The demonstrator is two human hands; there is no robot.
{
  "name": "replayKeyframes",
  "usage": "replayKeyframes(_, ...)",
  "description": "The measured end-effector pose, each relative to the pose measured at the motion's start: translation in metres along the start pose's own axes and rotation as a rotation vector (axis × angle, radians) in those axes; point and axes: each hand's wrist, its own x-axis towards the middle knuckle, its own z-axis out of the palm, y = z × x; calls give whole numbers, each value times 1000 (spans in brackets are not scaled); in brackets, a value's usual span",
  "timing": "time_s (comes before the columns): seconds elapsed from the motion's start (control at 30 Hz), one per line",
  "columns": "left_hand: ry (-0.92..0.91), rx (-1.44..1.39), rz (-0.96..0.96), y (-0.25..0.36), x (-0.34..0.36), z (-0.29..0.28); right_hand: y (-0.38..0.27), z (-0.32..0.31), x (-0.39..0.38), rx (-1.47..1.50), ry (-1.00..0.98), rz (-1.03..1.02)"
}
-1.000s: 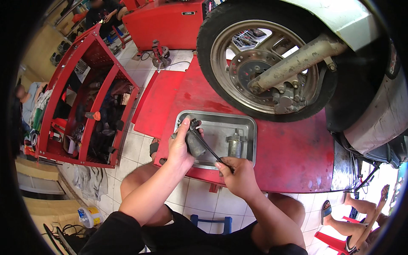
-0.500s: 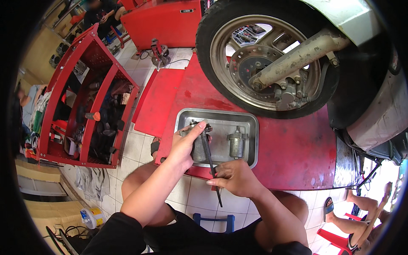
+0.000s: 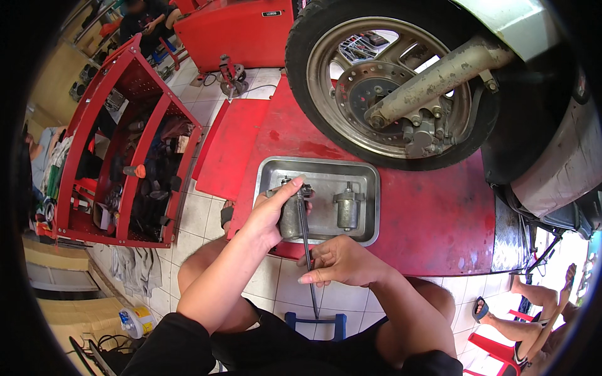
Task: The person disassembles a cylindrical motorcycle part using a screwdriver, removing small components and placing them into a metal tray. They repeatedly probe and manipulate the part, occasionally pausing to adjust the camera.
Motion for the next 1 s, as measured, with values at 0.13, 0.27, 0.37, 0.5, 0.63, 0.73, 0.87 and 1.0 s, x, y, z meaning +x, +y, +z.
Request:
replayKeyframes(0.13, 15, -16, -1, 2, 0, 1, 11, 5, 5, 42, 37, -88)
replayKeyframes(0.27, 13, -26, -9, 1, 0, -2, 1, 10, 0, 276, 24, -80)
replayKeyframes(0.37, 7, -23, -15, 0, -1, -2, -2, 2, -1, 140, 12, -18)
replayKeyframes(0.5, 15, -25, -28, 3, -1, -2, -1, -1, 2, -56, 9, -11)
replayKeyframes(0.63, 14, -27, -31, 2, 0, -2, 9, 8, 5, 217, 61, -157)
replayKeyframes(0.73, 15, -10, -33, 1, -1, -2, -2, 10, 0, 301, 52, -65)
replayKeyframes(0.87, 9, -23, -41, 2, -2, -1, -4, 2, -1, 80, 31, 18)
replayKeyframes(1.0, 31, -24, -57, 3, -2, 0, 5, 5, 4, 73, 74, -126)
